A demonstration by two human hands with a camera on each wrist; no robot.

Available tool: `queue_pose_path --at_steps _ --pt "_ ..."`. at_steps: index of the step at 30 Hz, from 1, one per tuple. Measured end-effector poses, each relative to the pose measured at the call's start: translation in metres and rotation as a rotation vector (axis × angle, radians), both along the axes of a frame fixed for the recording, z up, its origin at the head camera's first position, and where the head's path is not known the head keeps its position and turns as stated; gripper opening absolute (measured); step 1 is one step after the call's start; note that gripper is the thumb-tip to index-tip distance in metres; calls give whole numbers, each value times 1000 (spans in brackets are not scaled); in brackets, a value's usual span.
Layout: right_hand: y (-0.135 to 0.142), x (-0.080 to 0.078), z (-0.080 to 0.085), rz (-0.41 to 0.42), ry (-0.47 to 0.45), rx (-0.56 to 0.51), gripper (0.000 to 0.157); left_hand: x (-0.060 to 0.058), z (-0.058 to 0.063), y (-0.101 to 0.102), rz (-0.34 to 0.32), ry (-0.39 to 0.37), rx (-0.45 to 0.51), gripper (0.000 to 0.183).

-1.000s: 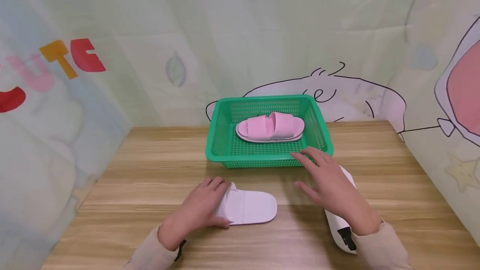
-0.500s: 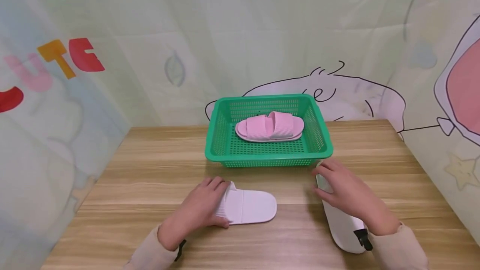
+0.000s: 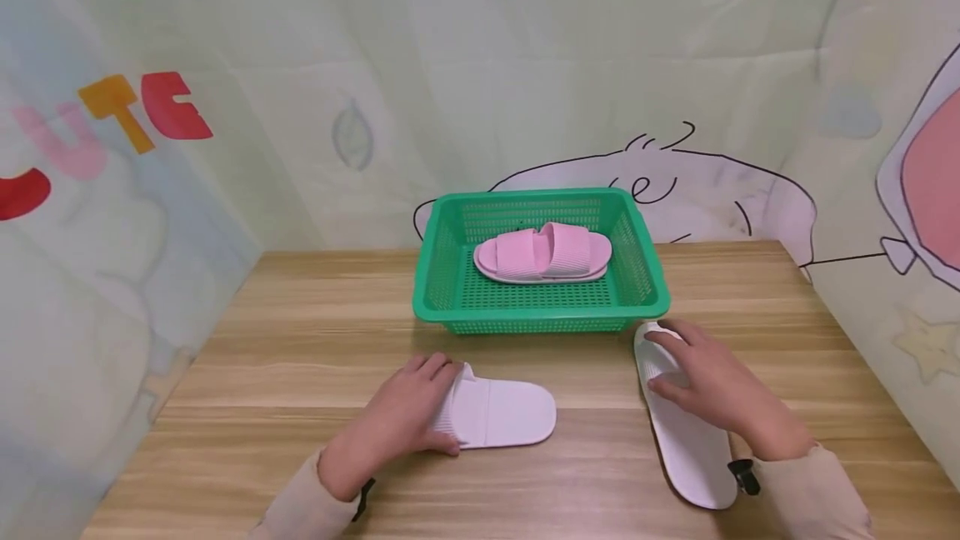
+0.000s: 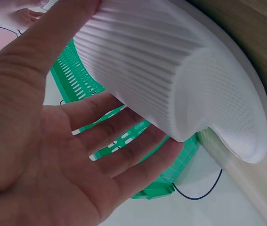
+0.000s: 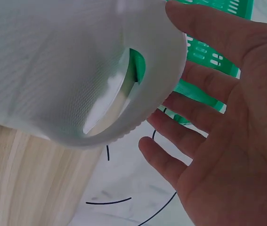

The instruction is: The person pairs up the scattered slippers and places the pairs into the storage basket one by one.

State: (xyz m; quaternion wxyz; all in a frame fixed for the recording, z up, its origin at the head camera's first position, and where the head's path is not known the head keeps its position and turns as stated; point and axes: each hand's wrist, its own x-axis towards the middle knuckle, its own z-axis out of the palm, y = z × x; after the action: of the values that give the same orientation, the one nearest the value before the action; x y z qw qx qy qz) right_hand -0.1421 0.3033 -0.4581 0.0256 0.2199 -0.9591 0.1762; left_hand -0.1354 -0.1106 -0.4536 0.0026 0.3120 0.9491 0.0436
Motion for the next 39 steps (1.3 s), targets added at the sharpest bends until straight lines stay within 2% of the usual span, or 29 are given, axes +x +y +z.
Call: queue_pose_path --at_steps 8,18,24,29,39 --pt "7 1 -4 -10 -14 29 58 0 1 4 -2 8 -1 99" --pt "9 1 -6 -10 -2 14 56 -1 3 6 -2 7 -6 97" --pt "5 1 -3 -86 -20 67 57 0 3 5 7 -8 -22 98" --pt "2 1 -1 -152 -39 75 59 -1 3 5 24 -25 -35 98" --pt "-9 5 1 -281 -20 77 54 0 6 5 36 -39 -33 98"
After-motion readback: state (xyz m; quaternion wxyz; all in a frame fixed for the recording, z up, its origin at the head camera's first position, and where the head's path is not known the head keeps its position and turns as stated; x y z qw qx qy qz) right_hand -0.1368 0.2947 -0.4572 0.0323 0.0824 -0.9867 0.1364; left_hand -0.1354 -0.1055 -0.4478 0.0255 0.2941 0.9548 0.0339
